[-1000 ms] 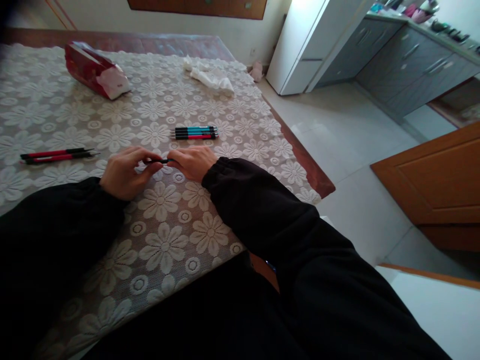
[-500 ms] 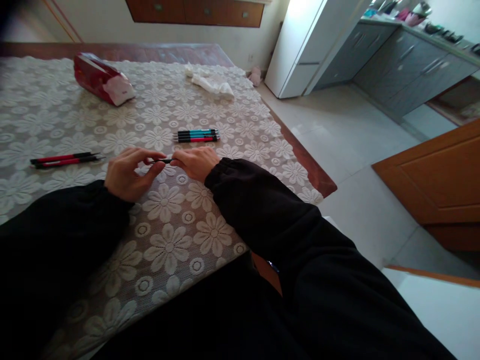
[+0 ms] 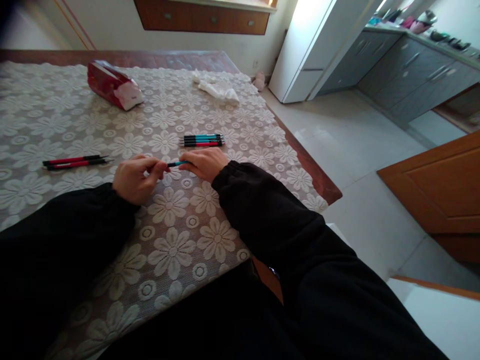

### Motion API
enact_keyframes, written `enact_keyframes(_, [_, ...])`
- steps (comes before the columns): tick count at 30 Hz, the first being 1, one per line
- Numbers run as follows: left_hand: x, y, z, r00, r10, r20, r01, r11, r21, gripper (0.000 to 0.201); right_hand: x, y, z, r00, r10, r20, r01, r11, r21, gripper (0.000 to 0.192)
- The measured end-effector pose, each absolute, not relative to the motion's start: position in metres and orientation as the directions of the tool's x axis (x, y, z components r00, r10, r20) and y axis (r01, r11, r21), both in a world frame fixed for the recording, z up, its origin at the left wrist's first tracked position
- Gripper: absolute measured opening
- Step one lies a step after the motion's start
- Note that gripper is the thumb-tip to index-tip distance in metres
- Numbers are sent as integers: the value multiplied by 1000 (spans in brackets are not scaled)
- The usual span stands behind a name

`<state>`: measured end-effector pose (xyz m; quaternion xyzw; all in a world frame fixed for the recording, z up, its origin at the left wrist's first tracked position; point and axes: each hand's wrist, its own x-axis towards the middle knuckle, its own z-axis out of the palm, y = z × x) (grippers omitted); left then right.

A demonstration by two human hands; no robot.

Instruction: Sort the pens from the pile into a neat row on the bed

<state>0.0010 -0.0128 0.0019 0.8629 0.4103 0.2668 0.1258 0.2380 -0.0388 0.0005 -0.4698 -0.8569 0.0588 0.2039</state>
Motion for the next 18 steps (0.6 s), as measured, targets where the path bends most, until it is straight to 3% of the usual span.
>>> enact_keyframes(3, [1,-14,7,481,817,316,619,-572,538,48,253,-32,5,-496,781,379,783,591,-194,49])
enact_keyframes(7, [2,-15,9,548,785,289,607,-611,509,50,269,-30,10,-554,733,395,751,645,-142,55])
enact_keyframes(18, [2,-15,6,517,814,263,647,-574,503,54,281,-24,-8,-449,774,446,710,612,-348,56])
